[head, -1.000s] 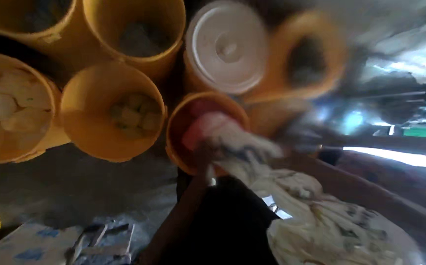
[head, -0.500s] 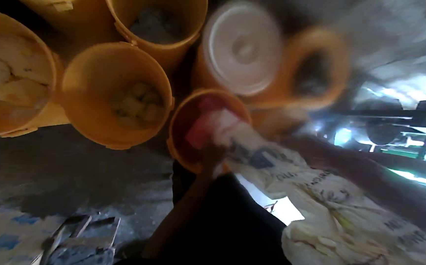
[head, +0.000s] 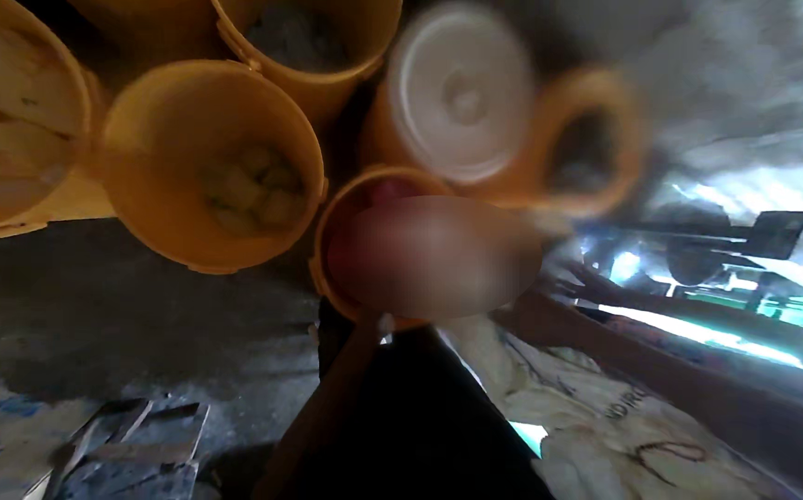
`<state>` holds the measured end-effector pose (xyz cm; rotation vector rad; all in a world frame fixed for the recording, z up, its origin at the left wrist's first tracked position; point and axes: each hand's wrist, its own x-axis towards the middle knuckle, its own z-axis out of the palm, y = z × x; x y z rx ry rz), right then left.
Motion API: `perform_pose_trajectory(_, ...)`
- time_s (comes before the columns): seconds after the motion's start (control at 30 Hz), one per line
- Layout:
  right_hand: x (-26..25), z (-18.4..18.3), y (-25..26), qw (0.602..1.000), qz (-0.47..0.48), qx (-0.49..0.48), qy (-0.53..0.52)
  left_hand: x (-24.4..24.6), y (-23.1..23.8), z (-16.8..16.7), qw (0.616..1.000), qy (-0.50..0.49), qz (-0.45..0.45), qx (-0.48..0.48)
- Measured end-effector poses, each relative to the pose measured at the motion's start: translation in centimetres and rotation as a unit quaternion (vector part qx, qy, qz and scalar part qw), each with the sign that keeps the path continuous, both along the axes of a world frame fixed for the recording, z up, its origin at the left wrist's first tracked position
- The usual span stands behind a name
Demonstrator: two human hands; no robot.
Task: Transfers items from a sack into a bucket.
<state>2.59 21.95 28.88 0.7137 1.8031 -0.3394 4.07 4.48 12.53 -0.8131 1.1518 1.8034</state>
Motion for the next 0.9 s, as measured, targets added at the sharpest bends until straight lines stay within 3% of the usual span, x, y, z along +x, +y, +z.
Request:
perform_pose_trajectory(0.37, 0.7, 2.2, 1.5, 0.999, -0.008, -0.011, 0.029, 0.0, -1.6, -1.4, 0.999, 0.045, -0.001, 0.014)
perform_pose_trajectory(0.67, 2.5, 4.5, 1.3, 0.994, 0.099, 0.008, -0.040, 0.4, -2.0, -1.5, 0.999, 0.027, -0.003, -0.029)
perform_pose_trajectory(0.9, 6.5, 5.6, 3.3, 0.999, 0.049, 0.007, -0.020, 0.9, -1.6, -1.6, 0.999, 0.002, 0.027, -0.041)
